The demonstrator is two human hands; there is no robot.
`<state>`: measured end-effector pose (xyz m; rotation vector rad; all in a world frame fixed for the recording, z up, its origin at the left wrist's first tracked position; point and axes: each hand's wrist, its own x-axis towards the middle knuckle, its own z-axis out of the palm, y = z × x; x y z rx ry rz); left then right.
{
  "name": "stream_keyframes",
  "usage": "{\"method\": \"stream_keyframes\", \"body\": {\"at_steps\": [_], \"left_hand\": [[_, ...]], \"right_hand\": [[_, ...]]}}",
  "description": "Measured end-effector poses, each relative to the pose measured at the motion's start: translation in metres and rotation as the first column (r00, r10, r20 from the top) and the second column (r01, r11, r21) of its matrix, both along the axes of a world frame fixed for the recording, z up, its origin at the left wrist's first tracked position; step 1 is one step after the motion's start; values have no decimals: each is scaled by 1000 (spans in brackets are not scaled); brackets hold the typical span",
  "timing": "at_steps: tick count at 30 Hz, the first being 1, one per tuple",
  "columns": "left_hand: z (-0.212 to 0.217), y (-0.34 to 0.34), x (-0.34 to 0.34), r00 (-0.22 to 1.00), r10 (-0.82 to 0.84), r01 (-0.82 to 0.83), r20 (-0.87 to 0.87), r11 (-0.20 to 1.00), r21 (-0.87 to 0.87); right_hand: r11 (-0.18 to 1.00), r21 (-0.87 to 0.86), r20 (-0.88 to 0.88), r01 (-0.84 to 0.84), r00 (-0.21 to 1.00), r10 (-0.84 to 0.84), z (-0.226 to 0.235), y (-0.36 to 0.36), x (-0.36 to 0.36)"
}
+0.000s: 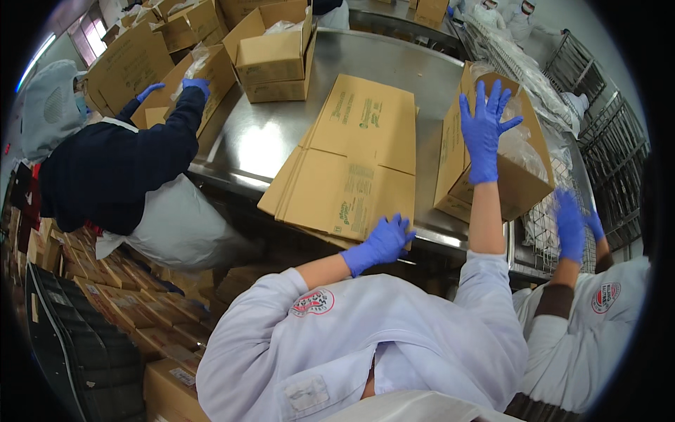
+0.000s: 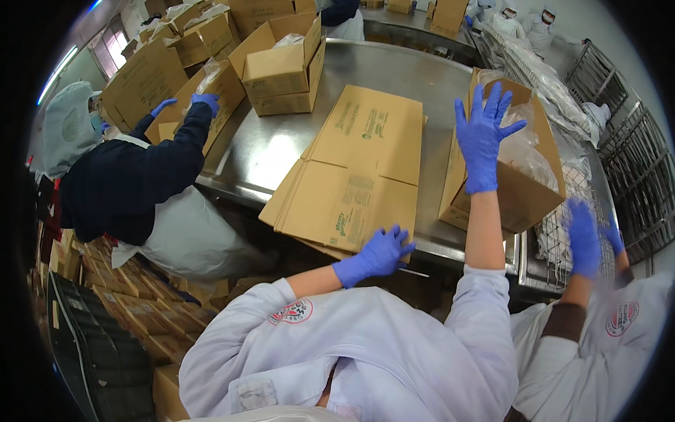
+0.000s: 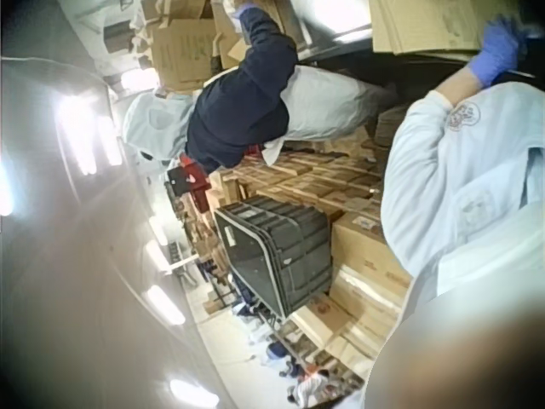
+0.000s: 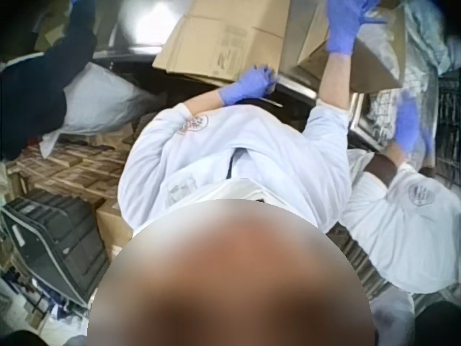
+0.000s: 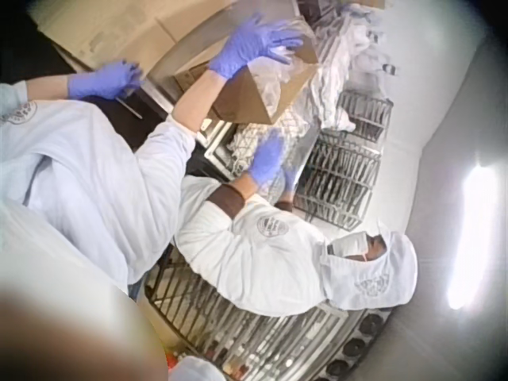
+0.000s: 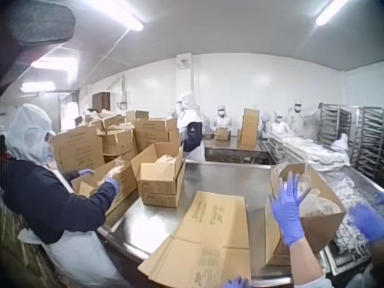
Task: The person repeatedly folds flat cardboard boxes into shape on a stainless steel table. They then place the assembled boxes into a stack. Other workers in white coats and blue gloves are visible in the background performing similar tasks.
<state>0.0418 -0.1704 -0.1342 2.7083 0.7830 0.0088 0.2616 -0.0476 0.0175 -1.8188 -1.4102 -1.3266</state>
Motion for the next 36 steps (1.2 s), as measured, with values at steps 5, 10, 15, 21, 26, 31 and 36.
{"method": "stream_keyframes", "body": {"at_steps": [5, 10, 15, 21, 26, 31, 36], "left_hand": [[0, 17, -14, 978, -22, 65, 205, 976, -207], [-40, 6, -7, 995, -1, -50, 97, 847, 529], [0, 21, -62, 961, -143, 62, 237, 946, 319], [131, -6, -95, 688, 105, -333, 719, 925, 184], [163, 18, -113, 204, 21, 37, 979, 999, -29], [190, 43, -112, 347, 6, -368, 938, 921, 131], [202, 48, -155, 716, -103, -439, 690, 702, 561]], "right_hand": [[719, 48, -269, -694, 684, 678, 2, -27, -53], [573, 103, -550, -813, 434, 714, -44, -14, -47], [322, 136, -937, -937, -16, 350, -45, -37, -48], [114, 83, -700, -990, 24, 714, 8, -46, -91], [-37, -37, -515, -999, -13, 857, 20, -13, -151], [-19, 127, -469, -992, -77, 880, 26, -5, -178], [58, 193, -390, -979, -22, 921, 21, -10, -130]]}}
